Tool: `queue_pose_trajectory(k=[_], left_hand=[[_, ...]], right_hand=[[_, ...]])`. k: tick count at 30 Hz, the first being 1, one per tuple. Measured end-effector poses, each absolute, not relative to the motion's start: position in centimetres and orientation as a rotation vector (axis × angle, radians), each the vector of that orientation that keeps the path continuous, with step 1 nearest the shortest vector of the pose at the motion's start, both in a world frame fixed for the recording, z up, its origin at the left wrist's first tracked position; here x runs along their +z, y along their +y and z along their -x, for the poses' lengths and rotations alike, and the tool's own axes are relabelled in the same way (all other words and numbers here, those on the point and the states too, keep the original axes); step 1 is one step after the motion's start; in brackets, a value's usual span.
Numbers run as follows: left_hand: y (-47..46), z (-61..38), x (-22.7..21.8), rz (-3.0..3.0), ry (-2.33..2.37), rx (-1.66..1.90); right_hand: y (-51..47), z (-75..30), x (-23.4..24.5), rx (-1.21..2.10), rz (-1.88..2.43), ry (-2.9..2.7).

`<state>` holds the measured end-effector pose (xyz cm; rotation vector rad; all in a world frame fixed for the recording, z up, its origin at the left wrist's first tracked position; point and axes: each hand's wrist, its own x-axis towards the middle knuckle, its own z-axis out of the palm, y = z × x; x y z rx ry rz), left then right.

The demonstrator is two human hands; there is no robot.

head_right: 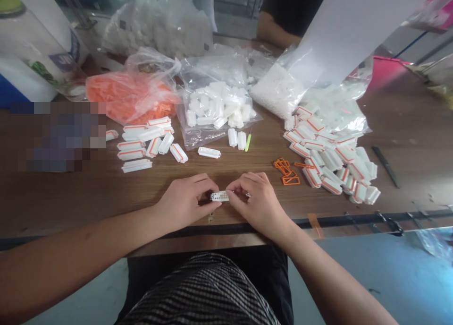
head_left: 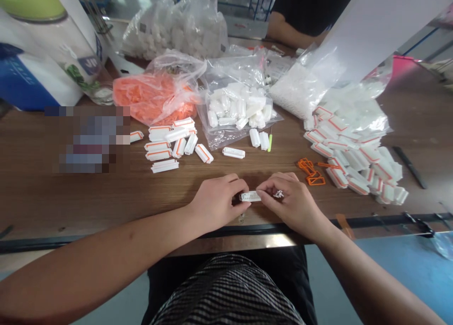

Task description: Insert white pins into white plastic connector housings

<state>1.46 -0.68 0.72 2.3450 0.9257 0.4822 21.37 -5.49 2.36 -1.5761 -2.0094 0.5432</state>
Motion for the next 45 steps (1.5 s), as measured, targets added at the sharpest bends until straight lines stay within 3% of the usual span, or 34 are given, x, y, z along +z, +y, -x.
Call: queue_pose_trajectory(k=[15, 29, 37, 40, 45], left_hand=[[-0.6, -1.4, 0.5, -2.344, 0.917, 0.494], [-0.6, -1.4, 0.4, -2.336, 0.923, 0.514], [-0.5, -1.3, 0.4, -2.339, 0.921, 0.499], [-0.5, -1.3, 0.4, -2.334, 0.911, 0.514], [-0.5, -1.3, 0.4, -2.325, 0.904, 0.518]], right_hand=[[-5.6, -21.1, 2.3, 0.445, 1.512, -2.101], [-6.7, -21.1, 2.5, 0.135, 1.421, -2.203], [-7.0, -28.1, 1.9, 0.330, 1.930, -1.791], [-7.5, -29.1, 1.6, 0.438, 1.988, -1.807], [-7.9, -28.8, 1.3, 0.347, 1.970, -1.848]])
